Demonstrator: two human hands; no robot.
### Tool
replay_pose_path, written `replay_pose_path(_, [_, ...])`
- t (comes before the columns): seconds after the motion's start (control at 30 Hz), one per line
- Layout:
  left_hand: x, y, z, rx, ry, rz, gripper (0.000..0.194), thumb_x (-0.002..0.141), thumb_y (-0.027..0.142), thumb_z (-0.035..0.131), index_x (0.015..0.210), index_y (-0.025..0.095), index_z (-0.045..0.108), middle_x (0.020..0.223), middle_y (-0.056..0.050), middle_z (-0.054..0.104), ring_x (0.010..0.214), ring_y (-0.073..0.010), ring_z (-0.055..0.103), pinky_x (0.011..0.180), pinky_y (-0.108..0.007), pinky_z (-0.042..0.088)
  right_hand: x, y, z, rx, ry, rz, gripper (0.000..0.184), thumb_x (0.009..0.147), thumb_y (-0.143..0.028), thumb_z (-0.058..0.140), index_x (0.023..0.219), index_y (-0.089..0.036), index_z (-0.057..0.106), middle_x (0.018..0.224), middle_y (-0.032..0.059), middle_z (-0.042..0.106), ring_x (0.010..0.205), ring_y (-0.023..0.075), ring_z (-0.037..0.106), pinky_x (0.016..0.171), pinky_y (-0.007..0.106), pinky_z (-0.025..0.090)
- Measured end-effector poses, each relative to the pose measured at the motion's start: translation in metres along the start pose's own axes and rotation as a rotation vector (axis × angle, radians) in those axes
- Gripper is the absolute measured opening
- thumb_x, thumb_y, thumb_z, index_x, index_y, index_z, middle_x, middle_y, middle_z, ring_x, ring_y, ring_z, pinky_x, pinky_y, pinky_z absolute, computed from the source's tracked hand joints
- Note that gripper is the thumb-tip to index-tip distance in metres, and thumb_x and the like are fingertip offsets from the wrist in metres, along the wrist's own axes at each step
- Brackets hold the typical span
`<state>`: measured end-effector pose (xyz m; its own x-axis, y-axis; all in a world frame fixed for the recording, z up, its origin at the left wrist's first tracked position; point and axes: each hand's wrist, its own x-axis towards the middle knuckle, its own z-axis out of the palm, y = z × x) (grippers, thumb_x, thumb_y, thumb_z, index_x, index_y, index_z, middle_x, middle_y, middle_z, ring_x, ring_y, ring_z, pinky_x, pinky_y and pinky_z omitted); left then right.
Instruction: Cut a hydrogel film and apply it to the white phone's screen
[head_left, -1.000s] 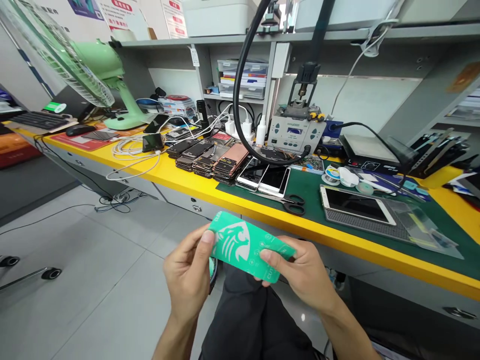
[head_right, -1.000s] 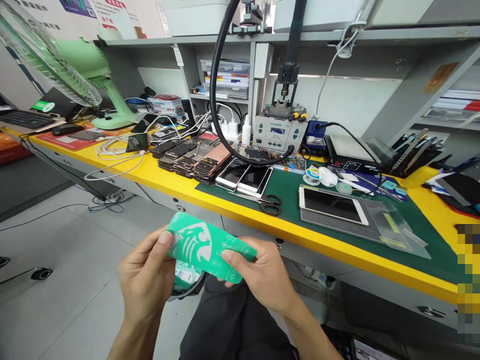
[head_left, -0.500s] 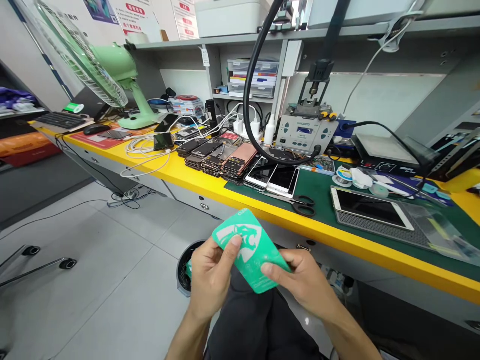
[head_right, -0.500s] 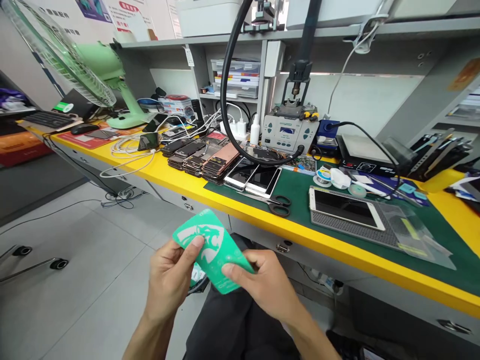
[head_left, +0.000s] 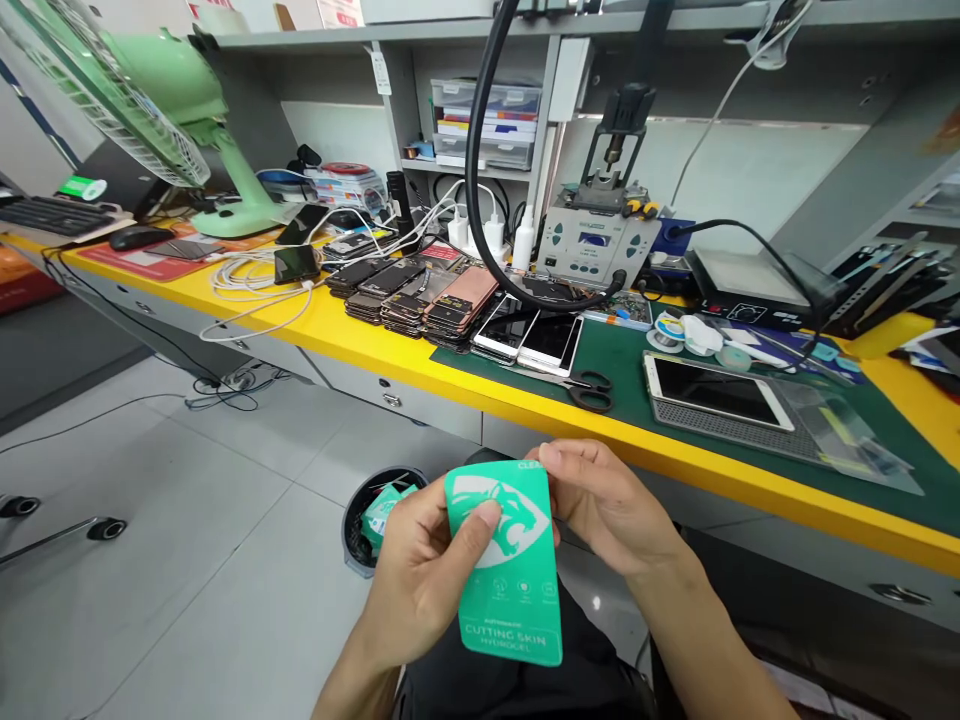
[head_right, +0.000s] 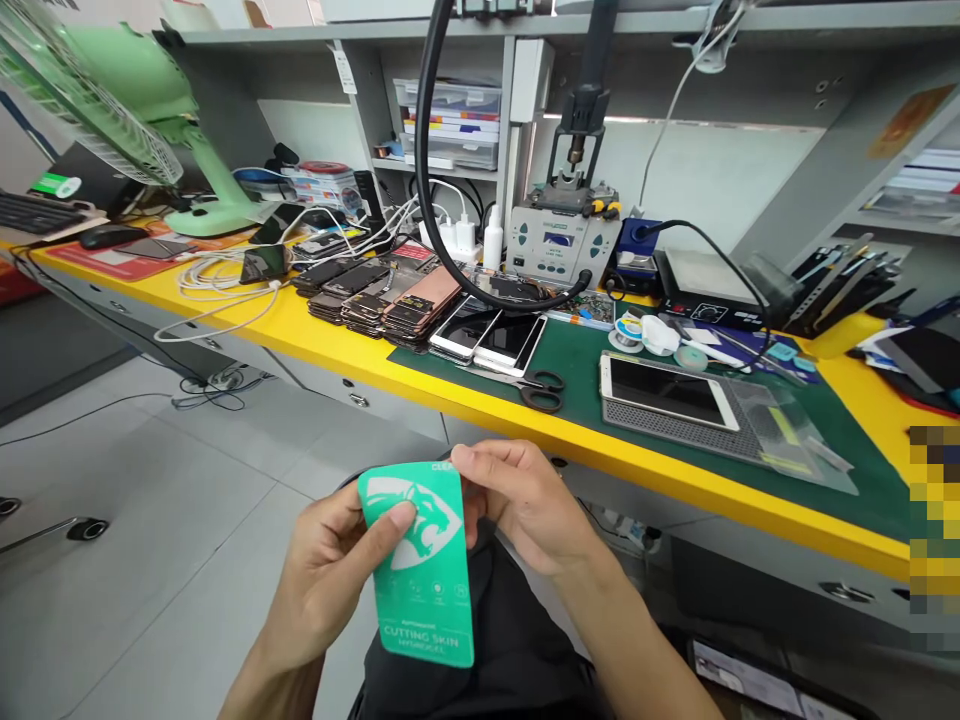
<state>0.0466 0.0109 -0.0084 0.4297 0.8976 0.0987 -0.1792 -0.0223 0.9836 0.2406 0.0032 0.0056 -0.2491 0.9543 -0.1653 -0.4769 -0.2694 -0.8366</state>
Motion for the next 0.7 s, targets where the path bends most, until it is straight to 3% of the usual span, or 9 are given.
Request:
replay_pose_path(0.13, [-0.002, -0.001, 0.0, 0.093, -0.001, 0.058, 0.02, 0.1, 0.032, 0.063, 0.101, 0.019, 0.077, 0.076, -0.005, 0.078, 0.061, -0.0178, 0.072, 0.052, -0.026, 0.06, 0.0, 0.001, -0.003, 0.029, -0.006, 0.025, 0.037, 0.089, -0.046, 0.079, 0.072, -0.013, 0.076, 0.059, 0.0003, 0.064, 0.048, 0.0095, 0.058, 0.046, 0.018, 0.05])
replay_pose_path(0.2, [0.0, -0.001, -0.001, 0.245, 0.021, 0.16, 0.014, 0.1, 0.023, 0.063, 0.097, 0.02, 0.076, 0.075, -0.002, 0.075, 0.059, -0.0138, 0.069, 0.053, -0.023, 0.057, -0.001, -0.002, -0.005, 0.003, -0.002, 0.007, 0.035, 0.089, -0.045, 0.078, 0.072, -0.013, 0.077, 0.061, 0.0005, 0.065, 0.051, 0.0093, 0.057, 0.049, 0.019, 0.05])
replay_pose_path(0.27, [0.004, 0.0, -0.004, 0.444, 0.035, 0.381, 0.015, 0.096, 0.012, 0.064, 0.102, 0.02, 0.075, 0.079, -0.001, 0.075, 0.063, -0.0122, 0.068, 0.057, -0.021, 0.057, -0.003, -0.005, -0.007, -0.064, 0.003, -0.064, 0.031, 0.088, -0.043, 0.08, 0.075, -0.014, 0.08, 0.071, 0.0032, 0.07, 0.058, 0.0107, 0.06, 0.055, 0.021, 0.052])
replay_pose_path(0.37, [0.012, 0.003, -0.012, 0.694, 0.003, 0.751, 0.038, 0.089, -0.004, 0.062, 0.119, 0.018, 0.071, 0.098, -0.007, 0.08, 0.087, -0.0176, 0.074, 0.077, -0.028, 0.062, -0.007, -0.007, -0.009, -0.234, 0.034, -0.259, 0.017, 0.086, -0.036, 0.082, 0.082, -0.019, 0.085, 0.092, 0.0079, 0.079, 0.081, 0.0185, 0.07, 0.075, 0.03, 0.059])
replay_pose_path(0.43, [0.017, 0.003, -0.018, 0.835, -0.002, 0.903, 0.048, 0.086, -0.01, 0.058, 0.125, 0.015, 0.07, 0.109, -0.011, 0.08, 0.103, -0.0222, 0.074, 0.089, -0.035, 0.062, -0.01, -0.004, -0.01, -0.334, 0.079, -0.391, 0.009, 0.086, -0.03, 0.083, 0.089, -0.023, 0.086, 0.104, 0.0083, 0.08, 0.1, 0.0232, 0.072, 0.091, 0.036, 0.059])
replay_pose_path(0.5, [0.02, 0.001, -0.021, 0.967, 0.038, 0.988, 0.051, 0.082, -0.012, 0.056, 0.126, 0.011, 0.07, 0.115, -0.014, 0.08, 0.111, -0.026, 0.073, 0.095, -0.04, 0.061, -0.013, 0.0, -0.01, -0.362, 0.158, -0.456, 0.014, 0.087, -0.028, 0.083, 0.1, -0.025, 0.085, 0.113, 0.0078, 0.08, 0.109, 0.0234, 0.072, 0.097, 0.037, 0.058])
replay_pose_path(0.6, [0.02, -0.003, -0.023, 1.099, 0.107, 1.041, 0.053, 0.079, -0.013, 0.056, 0.125, 0.01, 0.071, 0.12, -0.016, 0.079, 0.118, -0.0307, 0.072, 0.097, -0.045, 0.061, -0.015, 0.006, -0.006, -0.246, 0.193, -0.344, 0.017, 0.089, -0.033, 0.082, 0.102, -0.021, 0.083, 0.096, 0.0078, 0.082, 0.086, 0.0202, 0.077, 0.081, 0.033, 0.063])
replay_pose_path(0.7, [0.019, -0.007, -0.02, 1.115, 0.122, 1.062, 0.052, 0.079, -0.011, 0.057, 0.124, 0.01, 0.071, 0.121, -0.016, 0.078, 0.12, -0.0323, 0.071, 0.097, -0.047, 0.062, -0.016, 0.011, 0.0, -0.053, 0.09, -0.23, 0.026, 0.092, -0.04, 0.079, 0.084, -0.016, 0.08, 0.075, 0.0068, 0.08, 0.065, 0.0187, 0.076, 0.067, 0.032, 0.064])
